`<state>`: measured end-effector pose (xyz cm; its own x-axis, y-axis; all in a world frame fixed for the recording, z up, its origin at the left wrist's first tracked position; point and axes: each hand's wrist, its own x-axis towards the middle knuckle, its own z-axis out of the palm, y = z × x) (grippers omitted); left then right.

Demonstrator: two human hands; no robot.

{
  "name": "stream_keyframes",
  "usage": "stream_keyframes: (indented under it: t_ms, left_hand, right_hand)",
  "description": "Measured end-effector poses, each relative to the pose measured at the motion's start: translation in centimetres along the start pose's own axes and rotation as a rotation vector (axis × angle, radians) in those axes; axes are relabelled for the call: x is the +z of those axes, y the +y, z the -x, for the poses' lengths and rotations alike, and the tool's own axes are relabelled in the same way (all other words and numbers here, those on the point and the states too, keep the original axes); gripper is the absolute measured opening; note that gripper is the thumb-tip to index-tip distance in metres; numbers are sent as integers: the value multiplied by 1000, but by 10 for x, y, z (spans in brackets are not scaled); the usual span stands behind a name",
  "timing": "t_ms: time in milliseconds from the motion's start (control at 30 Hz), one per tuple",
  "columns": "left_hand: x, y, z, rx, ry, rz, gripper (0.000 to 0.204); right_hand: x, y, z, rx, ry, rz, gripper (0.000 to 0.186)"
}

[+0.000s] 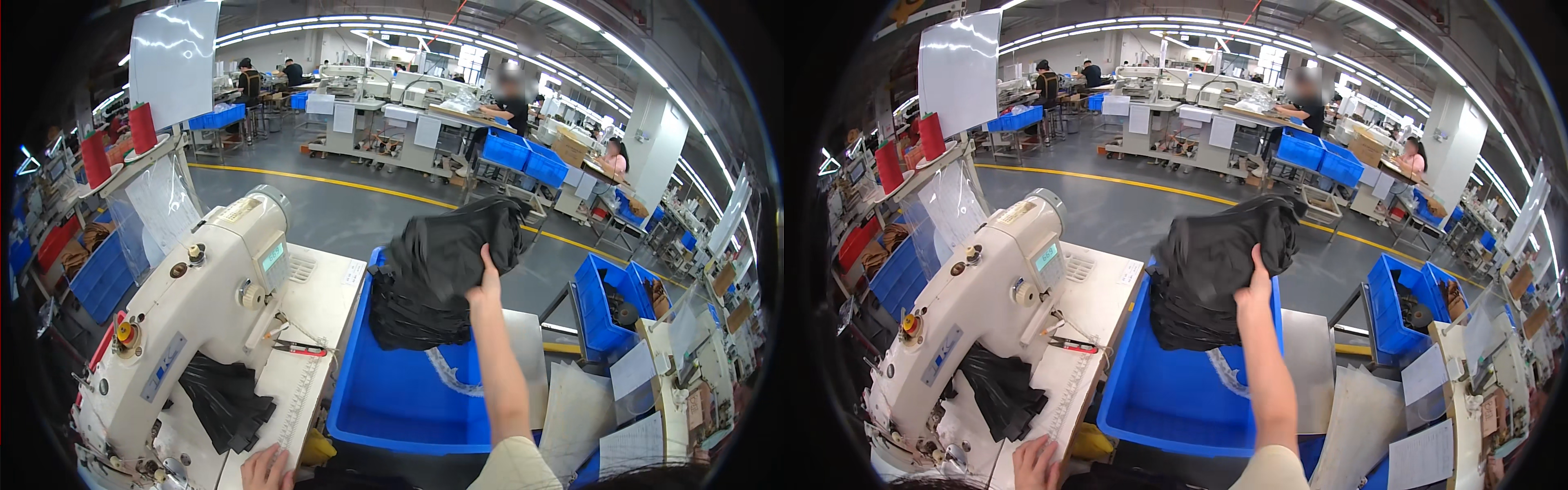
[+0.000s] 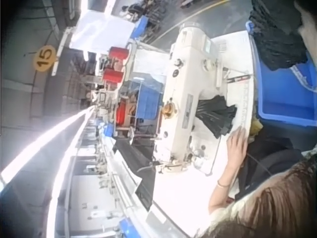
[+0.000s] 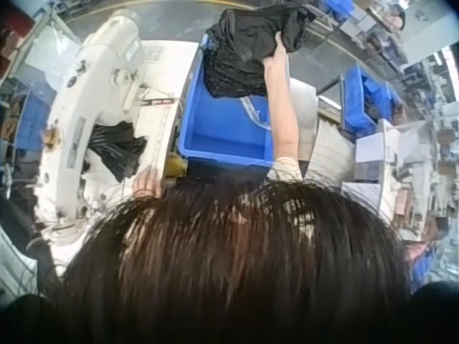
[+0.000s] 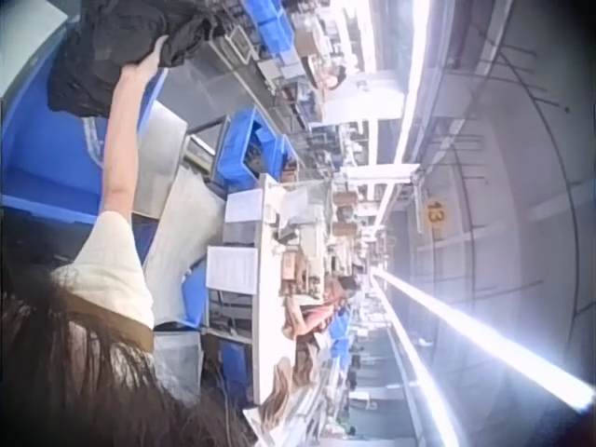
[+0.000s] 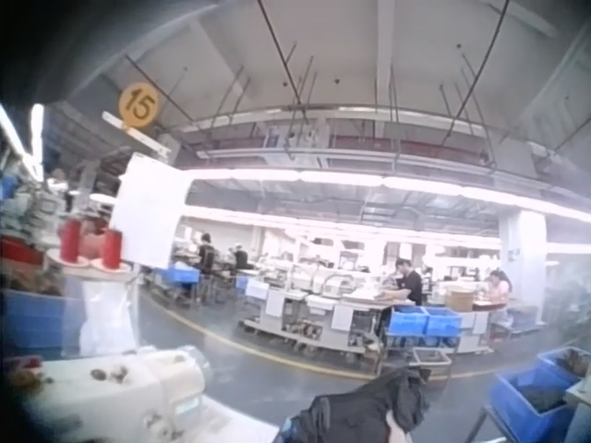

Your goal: The recorder uses an industrial sewing machine to join pieces of black material, likely for bags or accessories.

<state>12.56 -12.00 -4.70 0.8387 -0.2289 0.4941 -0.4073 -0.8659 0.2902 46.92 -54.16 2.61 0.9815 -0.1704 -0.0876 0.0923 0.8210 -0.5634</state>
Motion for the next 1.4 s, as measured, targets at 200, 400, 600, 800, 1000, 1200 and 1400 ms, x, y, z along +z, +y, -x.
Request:
stream_keyframes:
  t_ms: [200, 400, 600, 800, 1000, 1200, 1400]
  left_hand:
    - [2, -6, -2, 27, 17, -48, 35]
    - [2, -2, 0, 81, 150, -35, 29]
    - [-1, 2, -13, -28, 51, 44, 32]
    - [0, -3, -8, 23, 35, -77, 35]
    - [-4, -11, -4, 142, -102, -162, 25]
    - [-27, 9, -13, -230, -227, 198, 43]
    - [-30, 7, -19, -152, -180, 101, 43]
  right_hand:
    - [-23, 87, -55, -300, 948, -177, 65]
    - [-51, 103, -61, -233, 979, -71, 68]
    - [-89, 71, -26, 3, 534, 1, 57]
    - [25, 25, 30, -728, -168, 1535, 27]
    - [-17, 56, -71, -11, 5, 2164, 73]
    - [-92, 103, -99, -354, -28, 2397, 57]
    - [-76, 88, -104, -571, -149, 2469, 58]
